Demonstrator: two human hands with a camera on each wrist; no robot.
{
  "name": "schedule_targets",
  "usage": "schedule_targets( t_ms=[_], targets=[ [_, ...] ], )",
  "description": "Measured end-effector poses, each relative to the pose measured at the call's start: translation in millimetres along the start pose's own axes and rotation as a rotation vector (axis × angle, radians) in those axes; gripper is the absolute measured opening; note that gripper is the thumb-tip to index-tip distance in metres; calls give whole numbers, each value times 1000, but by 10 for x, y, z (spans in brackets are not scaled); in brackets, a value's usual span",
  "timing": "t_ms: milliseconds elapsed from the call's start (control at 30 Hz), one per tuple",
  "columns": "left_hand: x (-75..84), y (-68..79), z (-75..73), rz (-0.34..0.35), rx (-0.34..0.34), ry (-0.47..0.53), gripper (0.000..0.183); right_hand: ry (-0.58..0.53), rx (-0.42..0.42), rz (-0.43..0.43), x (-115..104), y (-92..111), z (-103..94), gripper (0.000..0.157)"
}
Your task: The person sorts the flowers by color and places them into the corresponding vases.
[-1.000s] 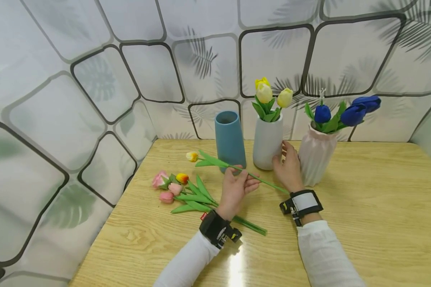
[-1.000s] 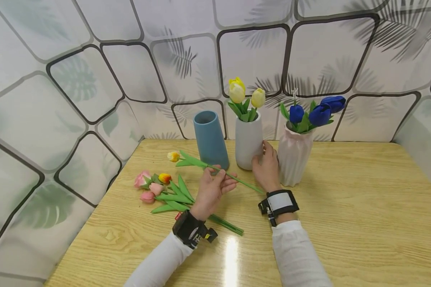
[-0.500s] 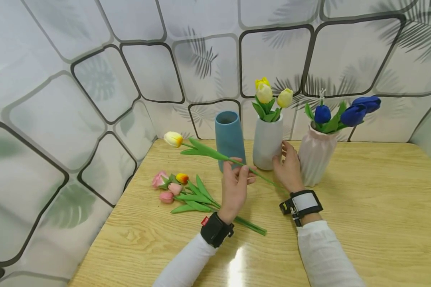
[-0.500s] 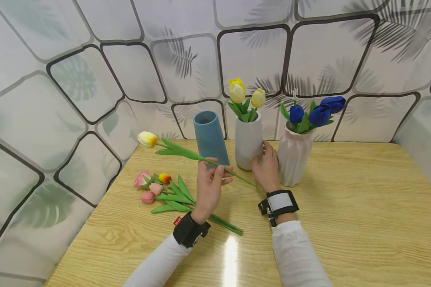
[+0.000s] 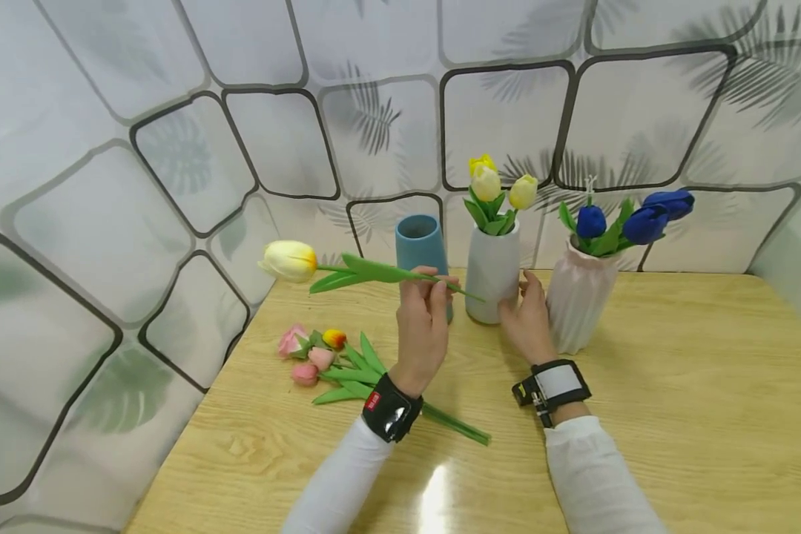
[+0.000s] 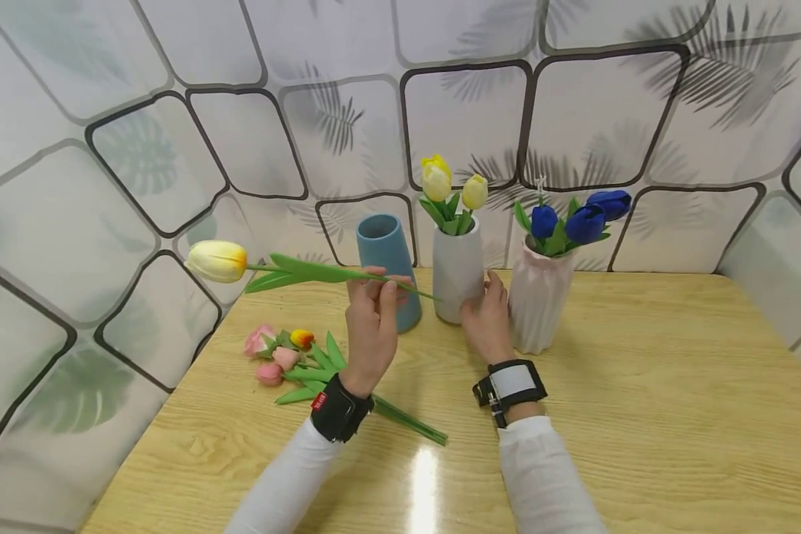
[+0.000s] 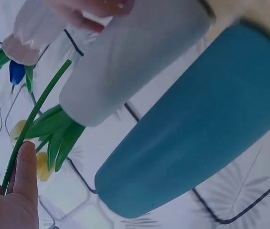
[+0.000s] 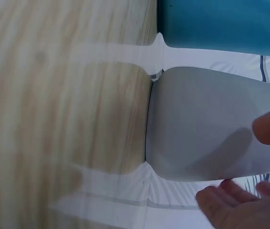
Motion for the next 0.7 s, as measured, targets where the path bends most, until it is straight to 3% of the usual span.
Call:
schedule_targets(
  t_ms=[167, 400, 700],
  targets=[
    [70, -227, -5, 68, 16, -50, 19, 32, -35, 29, 19, -11, 35, 78],
    [152, -538, 95, 104, 21, -172, 19, 40, -89, -11, 28, 6, 16, 77],
    [165, -819, 244, 204, 17, -192, 18, 6, -138, 31, 18, -13, -3, 78]
  ],
)
Point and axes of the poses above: each hand's wrist, its own y-axis away from the middle knuckle, its own z-axis out of the palm, x = y × z, the point moved 2 cm from there along -y, towards the middle knuckle, and after that the axes turned 11 degrees about -y, right-handed, at the moved point
